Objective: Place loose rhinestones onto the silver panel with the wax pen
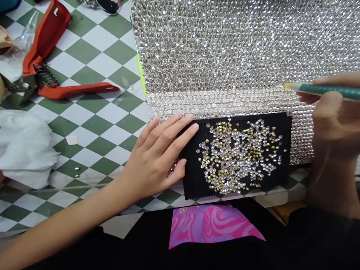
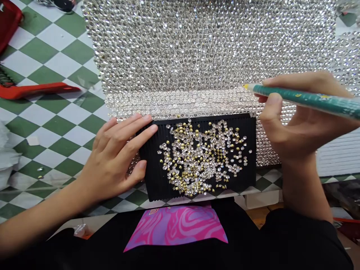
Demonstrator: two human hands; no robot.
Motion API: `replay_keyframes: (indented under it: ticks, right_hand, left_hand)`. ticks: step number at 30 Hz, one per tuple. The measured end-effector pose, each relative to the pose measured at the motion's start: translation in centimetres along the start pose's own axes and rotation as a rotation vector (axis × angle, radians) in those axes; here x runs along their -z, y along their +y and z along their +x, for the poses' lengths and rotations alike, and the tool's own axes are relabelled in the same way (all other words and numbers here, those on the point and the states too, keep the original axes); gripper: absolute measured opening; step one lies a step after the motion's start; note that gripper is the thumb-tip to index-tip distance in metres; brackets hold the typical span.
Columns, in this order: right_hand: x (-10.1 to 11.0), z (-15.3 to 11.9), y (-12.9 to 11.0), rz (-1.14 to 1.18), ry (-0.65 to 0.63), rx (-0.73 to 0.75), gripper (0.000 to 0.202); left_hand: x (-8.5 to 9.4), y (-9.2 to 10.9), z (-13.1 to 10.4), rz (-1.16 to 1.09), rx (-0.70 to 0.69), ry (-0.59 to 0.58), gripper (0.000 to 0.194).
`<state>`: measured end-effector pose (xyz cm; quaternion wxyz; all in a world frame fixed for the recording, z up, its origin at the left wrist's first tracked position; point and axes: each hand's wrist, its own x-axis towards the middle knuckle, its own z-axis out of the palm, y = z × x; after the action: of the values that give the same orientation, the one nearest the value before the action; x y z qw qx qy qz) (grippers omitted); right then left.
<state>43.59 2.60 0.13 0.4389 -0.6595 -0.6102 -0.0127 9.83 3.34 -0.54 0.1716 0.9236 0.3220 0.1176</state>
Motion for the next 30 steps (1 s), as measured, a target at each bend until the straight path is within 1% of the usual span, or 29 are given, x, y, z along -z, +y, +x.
replay_keyframes:
  ticks: [3,4,6,9,12,16,18,20,22,24,26,27,28,30]
  right_hand:
    - [-0.3,0.2,0.2,0.059,-0.032,0.156,0.021]
    - [-0.5,0.2,0.3,0.072,-0.043,0.178,0.022]
    - [-0.7,0.3,0.4,0.081,-0.027,0.222,0.022]
    - [-0.7,0.3,0.7,0.041,-0.035,0.254,0.02]
    - [-0.4,0.2,0.9,-0.006,-0.059,0.255,0.022]
    - [-0.1,0.2,0.1,-0.004,0.024,0.2,0.021]
    - [0.0,0.1,-0.5,0.047,0.036,0.229,0.02]
    - [0.3,-0.3,-0.9,0.086,-0.015,0.3,0.02]
    - [0.6,-0.7,-1.3,0.066,-0.077,0.344,0.022]
    - [1.0,-1.0,-1.5,0.021,-0.107,0.328,0.021]
    - [1.5,-0.8,-1.7,0.043,-0.108,0.329,0.018]
    - [1.8,-0.5,-1.8,0.057,-0.149,0.331,0.017]
    - [2.1,-0.2,-1.9,0.066,-0.232,0.336,0.018]
    - [2.6,0.4,-1.9,0.059,-0.493,0.334,0.023]
  left_hand:
    - [0.0,0.0,0.0,-0.009,-0.014,0.015,0.071]
    - [0.0,0.0,0.0,-0.013,-0.015,0.018,0.071]
    - [0.0,0.0,0.0,-0.023,-0.011,0.02,0.072]
    - [-0.1,0.0,0.0,-0.022,0.002,0.01,0.072]
    - [0.0,0.0,0.0,-0.005,0.007,-0.002,0.071]
    - [-0.1,0.0,0.0,0.012,-0.005,0.007,0.069]
    - [-0.1,0.0,0.0,0.012,-0.015,0.024,0.068]
    - [-0.2,0.0,-0.1,0.009,-0.021,0.037,0.067]
    - [-0.2,0.0,-0.1,0.009,-0.025,0.042,0.067]
    - [-0.2,0.0,-0.1,0.011,-0.025,0.039,0.067]
    - [-0.2,0.0,-0.1,0.01,-0.021,0.031,0.067]
    - [-0.2,0.0,-0.1,0.008,-0.017,0.026,0.067]
    - [-0.2,0.0,-0.1,0.006,-0.012,0.022,0.068]
    - [-0.2,0.0,-0.1,0.004,-0.008,0.022,0.068]
